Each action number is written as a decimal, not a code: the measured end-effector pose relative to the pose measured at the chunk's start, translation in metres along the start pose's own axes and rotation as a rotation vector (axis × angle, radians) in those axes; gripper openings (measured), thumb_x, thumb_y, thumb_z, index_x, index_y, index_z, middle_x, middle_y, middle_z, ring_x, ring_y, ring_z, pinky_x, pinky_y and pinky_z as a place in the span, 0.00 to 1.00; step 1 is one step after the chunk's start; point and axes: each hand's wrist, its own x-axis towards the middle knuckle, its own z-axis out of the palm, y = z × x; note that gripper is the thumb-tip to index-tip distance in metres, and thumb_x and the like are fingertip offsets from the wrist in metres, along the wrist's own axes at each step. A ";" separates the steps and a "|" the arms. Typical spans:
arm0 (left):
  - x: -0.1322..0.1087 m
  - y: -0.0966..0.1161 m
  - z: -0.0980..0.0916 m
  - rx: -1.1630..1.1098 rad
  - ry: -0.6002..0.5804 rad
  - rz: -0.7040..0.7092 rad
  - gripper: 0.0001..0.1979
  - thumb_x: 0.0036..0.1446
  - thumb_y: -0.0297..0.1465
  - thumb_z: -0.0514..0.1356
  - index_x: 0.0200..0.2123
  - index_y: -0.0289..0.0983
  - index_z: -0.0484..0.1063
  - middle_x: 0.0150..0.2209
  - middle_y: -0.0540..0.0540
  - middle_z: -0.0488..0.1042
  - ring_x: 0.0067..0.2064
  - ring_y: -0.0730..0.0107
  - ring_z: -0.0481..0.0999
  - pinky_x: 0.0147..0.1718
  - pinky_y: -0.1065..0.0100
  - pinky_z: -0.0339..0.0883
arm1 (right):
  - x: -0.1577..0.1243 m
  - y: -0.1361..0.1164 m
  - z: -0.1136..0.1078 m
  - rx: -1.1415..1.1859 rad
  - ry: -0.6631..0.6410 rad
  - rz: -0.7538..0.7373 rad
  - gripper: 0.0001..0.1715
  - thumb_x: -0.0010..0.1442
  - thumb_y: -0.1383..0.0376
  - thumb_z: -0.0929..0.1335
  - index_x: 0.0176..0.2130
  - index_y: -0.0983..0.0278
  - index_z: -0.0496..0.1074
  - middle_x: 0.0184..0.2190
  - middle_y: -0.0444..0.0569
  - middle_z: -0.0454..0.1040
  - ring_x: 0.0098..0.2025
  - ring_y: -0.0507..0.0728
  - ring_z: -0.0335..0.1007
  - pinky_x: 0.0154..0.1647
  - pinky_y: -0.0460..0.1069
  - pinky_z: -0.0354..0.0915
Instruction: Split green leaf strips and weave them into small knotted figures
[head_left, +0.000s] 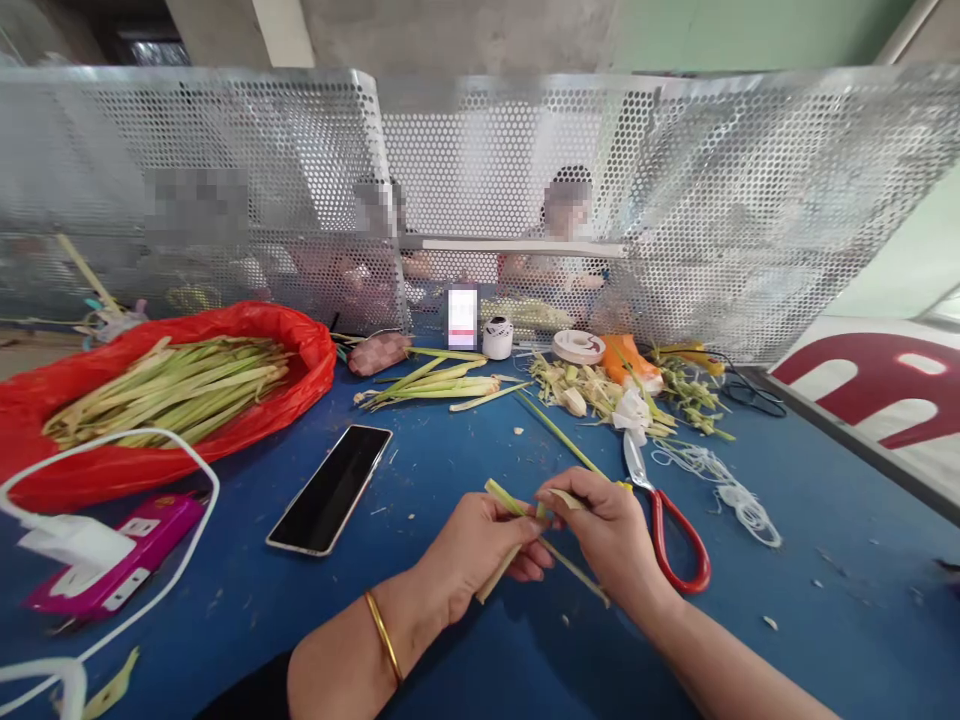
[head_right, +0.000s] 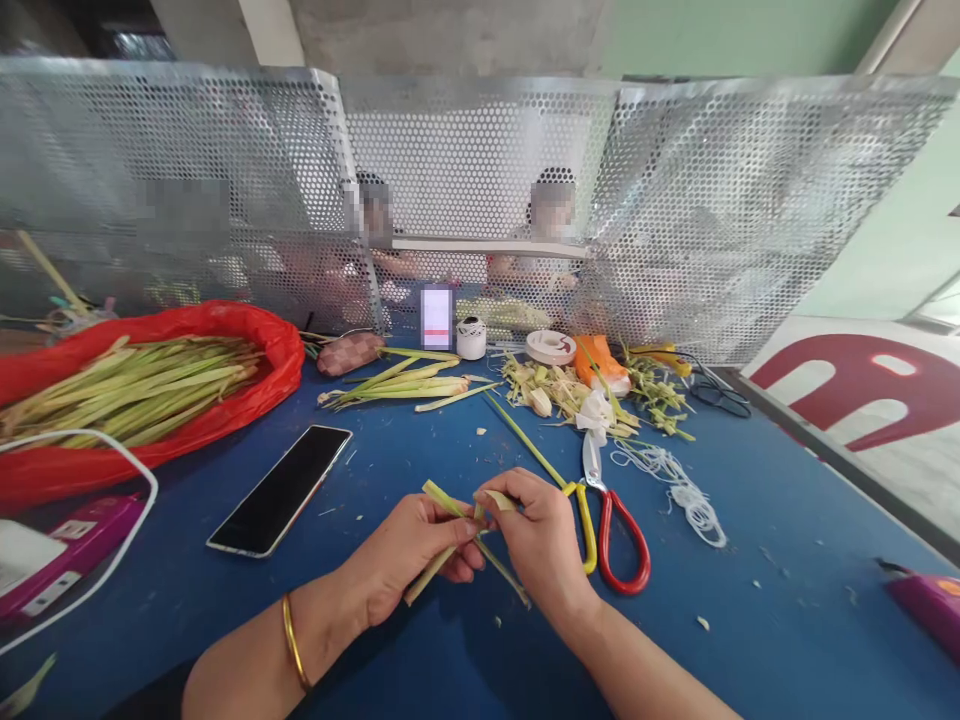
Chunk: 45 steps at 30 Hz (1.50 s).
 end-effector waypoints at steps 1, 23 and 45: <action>0.000 0.000 0.000 0.010 -0.006 -0.011 0.14 0.46 0.37 0.65 0.30 0.31 0.77 0.21 0.46 0.75 0.22 0.74 0.73 0.28 0.71 0.68 | 0.000 -0.001 -0.001 -0.021 -0.007 -0.018 0.11 0.55 0.64 0.67 0.23 0.63 0.73 0.21 0.44 0.70 0.24 0.52 0.66 0.27 0.47 0.61; -0.004 -0.003 0.007 0.245 -0.094 -0.055 0.09 0.47 0.30 0.57 0.21 0.33 0.74 0.20 0.46 0.76 0.21 0.73 0.72 0.25 0.71 0.65 | -0.002 -0.002 0.005 -0.361 -0.036 -0.552 0.11 0.60 0.75 0.62 0.30 0.62 0.66 0.30 0.44 0.72 0.37 0.53 0.70 0.55 0.56 0.54; 0.001 -0.003 0.002 -0.436 0.012 0.297 0.12 0.50 0.28 0.64 0.39 0.31 0.79 0.42 0.38 0.79 0.47 0.60 0.75 0.51 0.65 0.63 | -0.018 -0.008 0.019 -0.185 -0.135 -0.201 0.17 0.61 0.66 0.63 0.21 0.62 0.63 0.26 0.45 0.71 0.33 0.54 0.67 0.34 0.46 0.61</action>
